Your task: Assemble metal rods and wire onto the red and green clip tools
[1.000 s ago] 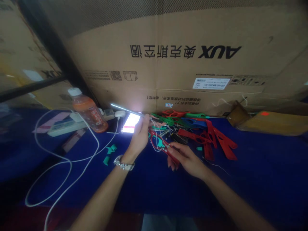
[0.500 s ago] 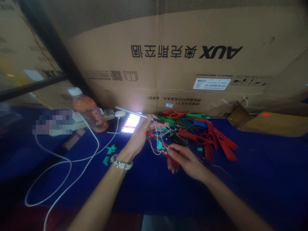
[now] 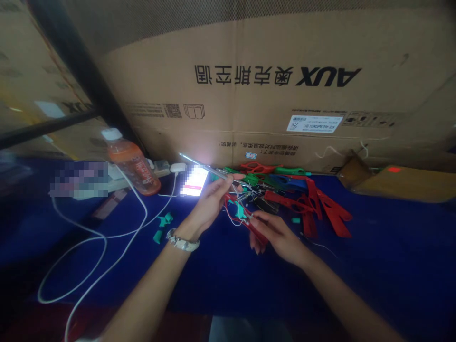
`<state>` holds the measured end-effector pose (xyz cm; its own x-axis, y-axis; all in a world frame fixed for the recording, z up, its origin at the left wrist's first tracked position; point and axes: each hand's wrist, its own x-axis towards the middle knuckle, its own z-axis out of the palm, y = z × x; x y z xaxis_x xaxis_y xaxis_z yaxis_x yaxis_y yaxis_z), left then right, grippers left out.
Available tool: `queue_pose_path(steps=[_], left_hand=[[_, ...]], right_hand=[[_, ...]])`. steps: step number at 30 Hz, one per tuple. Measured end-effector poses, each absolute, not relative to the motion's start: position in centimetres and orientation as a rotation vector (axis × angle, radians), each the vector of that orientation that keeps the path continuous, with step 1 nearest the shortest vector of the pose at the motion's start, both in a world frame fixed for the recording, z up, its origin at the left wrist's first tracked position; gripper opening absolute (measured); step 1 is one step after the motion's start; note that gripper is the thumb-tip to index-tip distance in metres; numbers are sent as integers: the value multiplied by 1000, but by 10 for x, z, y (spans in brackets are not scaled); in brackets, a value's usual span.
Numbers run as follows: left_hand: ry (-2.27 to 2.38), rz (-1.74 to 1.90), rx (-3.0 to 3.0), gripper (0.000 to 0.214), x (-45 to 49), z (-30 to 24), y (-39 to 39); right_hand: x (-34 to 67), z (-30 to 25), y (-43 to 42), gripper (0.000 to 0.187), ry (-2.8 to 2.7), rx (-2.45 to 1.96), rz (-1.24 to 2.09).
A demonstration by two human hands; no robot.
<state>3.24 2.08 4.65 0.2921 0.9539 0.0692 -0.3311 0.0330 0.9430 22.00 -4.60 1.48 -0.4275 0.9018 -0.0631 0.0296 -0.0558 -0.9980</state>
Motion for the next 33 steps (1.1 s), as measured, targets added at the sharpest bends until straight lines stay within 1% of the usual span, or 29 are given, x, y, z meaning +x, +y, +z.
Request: queue_pose_path(steps=[5, 13, 18, 24, 28, 31, 33], left_hand=[[731, 1167, 1043, 32, 35, 43, 21], [697, 1269, 1000, 24, 37, 42, 21], [731, 1253, 1000, 35, 38, 43, 23], [710, 1235, 1012, 35, 37, 43, 22], [742, 1241, 1026, 34, 40, 40, 21], [813, 1287, 1089, 33, 41, 31, 23], [875, 1291, 1133, 36, 41, 24, 25]], right_hand=[[221, 15, -44, 41, -1489, -1036, 1549], [224, 16, -42, 39, -1494, -1064, 1495], [223, 20, -44, 39, -1555, -1061, 1452], [223, 21, -44, 40, -1562, -1092, 1445], [226, 17, -40, 39, -1681, -1166, 1298], [232, 12, -37, 33, -1837, -1286, 1099], [235, 9, -35, 29, -1941, -1342, 937]])
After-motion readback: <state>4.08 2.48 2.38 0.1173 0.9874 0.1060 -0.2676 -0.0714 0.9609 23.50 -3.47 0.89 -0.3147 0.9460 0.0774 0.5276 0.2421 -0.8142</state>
